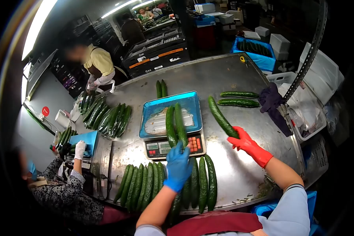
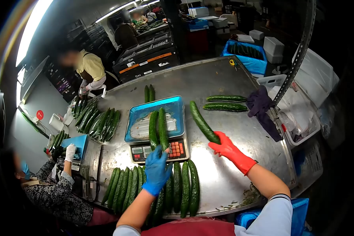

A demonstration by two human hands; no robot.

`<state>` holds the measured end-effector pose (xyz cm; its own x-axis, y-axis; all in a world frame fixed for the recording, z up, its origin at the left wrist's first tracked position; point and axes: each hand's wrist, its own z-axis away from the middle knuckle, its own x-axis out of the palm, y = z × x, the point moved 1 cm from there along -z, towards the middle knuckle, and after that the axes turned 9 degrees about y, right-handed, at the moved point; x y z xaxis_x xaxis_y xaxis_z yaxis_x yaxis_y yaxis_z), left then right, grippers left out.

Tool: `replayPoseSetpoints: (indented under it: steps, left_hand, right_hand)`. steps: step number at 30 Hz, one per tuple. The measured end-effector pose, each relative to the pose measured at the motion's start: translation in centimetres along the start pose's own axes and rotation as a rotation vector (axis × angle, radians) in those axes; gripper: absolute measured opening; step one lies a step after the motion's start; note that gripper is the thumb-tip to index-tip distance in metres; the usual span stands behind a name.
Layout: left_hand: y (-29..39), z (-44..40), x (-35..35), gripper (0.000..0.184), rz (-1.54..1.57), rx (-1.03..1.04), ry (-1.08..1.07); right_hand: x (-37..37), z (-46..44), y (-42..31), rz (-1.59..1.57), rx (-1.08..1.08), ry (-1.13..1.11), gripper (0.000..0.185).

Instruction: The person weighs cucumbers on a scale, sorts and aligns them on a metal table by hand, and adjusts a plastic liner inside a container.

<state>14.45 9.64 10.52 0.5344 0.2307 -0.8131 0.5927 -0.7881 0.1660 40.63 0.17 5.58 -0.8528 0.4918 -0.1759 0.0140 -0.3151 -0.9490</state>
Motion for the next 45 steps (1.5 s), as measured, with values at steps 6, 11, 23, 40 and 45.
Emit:
replayPoseSetpoints:
  steps: [6,11,23,40,45]
  left_hand:
    - [-3.9,-2.1,6.6,0.071,-0.445,0.114,-0.226]
    - [-6.0,-1.3,3.9,0.084,0.138,-0.321,0.033]
    - [-9.7,1.0,4.3,0.037,1.388,-1.044,0.265]
    - [5.3,3.8,-2.0,0.069,1.038,-0.185,-0.352]
    - [1.8,0.2,-0.4,0.037,0.896,-0.16,-0.23]
  right_hand:
    - [7.0,-0.2,-2.9,-0.269,-0.012,-0.165,0.062]
    - [11.4,-1.7,-1.9,-0.323,-0.029,-0.142,0.063]
    - [11.0,-0.4,-0.2,-0.251,-0.036,-0.114,0.063]
    - [9.8,11.1,-7.4,-0.76,-0.323,0.023,0.067]
    - [5.5,11.5,-2.0,-0.647,-0.005,0.214,0.063]
